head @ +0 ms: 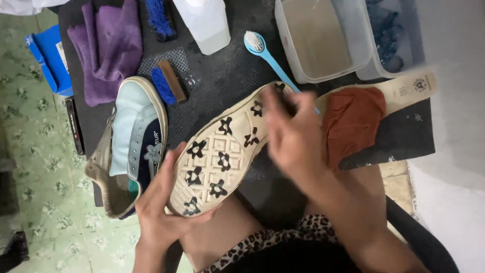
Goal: The person cleans the sole of a white sneaker with black patterns using a small brush and a cloth. They repeatedly dip the brush into a container of water and scrub the sole, then wipe it with a cloth.
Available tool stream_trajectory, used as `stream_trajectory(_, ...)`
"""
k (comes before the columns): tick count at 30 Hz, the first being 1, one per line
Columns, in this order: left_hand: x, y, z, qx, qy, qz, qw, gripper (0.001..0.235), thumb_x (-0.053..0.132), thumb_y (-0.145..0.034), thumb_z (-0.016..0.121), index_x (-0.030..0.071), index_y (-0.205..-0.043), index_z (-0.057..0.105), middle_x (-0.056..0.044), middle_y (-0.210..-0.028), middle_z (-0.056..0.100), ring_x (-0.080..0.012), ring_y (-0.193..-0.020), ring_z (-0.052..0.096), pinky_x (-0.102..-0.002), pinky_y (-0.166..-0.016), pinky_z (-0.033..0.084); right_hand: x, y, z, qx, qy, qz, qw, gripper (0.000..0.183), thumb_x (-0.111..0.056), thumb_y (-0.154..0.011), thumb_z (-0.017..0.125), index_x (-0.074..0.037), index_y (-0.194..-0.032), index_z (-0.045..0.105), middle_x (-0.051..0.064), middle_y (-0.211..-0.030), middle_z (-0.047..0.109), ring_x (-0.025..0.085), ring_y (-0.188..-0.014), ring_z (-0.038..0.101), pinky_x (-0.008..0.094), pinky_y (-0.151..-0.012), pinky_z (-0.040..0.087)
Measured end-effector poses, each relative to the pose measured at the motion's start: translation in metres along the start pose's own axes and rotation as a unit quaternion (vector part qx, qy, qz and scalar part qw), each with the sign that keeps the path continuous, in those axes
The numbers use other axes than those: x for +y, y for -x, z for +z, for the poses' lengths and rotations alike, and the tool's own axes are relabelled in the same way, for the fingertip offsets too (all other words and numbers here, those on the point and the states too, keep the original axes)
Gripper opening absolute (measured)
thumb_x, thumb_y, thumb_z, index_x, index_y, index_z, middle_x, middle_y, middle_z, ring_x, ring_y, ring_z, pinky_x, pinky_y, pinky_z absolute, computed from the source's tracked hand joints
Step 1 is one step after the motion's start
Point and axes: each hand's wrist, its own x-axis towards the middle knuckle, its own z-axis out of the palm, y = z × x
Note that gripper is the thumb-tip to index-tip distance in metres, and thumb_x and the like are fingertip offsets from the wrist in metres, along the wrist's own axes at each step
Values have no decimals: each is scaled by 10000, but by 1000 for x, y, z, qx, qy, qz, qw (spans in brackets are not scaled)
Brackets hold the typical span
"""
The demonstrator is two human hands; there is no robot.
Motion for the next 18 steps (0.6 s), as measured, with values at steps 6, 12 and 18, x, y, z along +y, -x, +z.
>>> stream_trajectory(6, 8, -7, 0, 22, 50, -28, 998, 1119, 331, -765, 869, -9, -1610, 218, -291, -1505, 541, -377, -1395, 596, -478, -1179, 537, -16, 38, -64, -47, 12, 42, 998, 397, -153, -1104, 361, 109, -1345, 536, 269, -1384, 554, 427, -1324, 490, 541, -1161, 397)
stream_trajectory(12, 4, -7, 5, 48, 15, -67, 996, 1139, 320, -714, 856, -64, -1601, 254, -274, -1467, 580, -345, -1377, 585, -464, -1187, 477, 86, 64, -128, 282, -283, 445, 801, 269, -202, -1029, 588, -5, -1202, 647, 132, -902, 690, 205, -727, 732, 288, -722, 680)
stream_trajectory(18, 0, -11, 9, 44, 73, -45, 995, 1202, 196, -691, 844, -43, -1641, 148, -336, -1493, 500, -407, -1415, 514, -519, -1237, 438, 164, 112, -142, 205, 66, 299, 929, 373, -205, -1094, 575, 38, -1365, 657, 186, -1194, 718, 238, -1089, 667, 352, -917, 514)
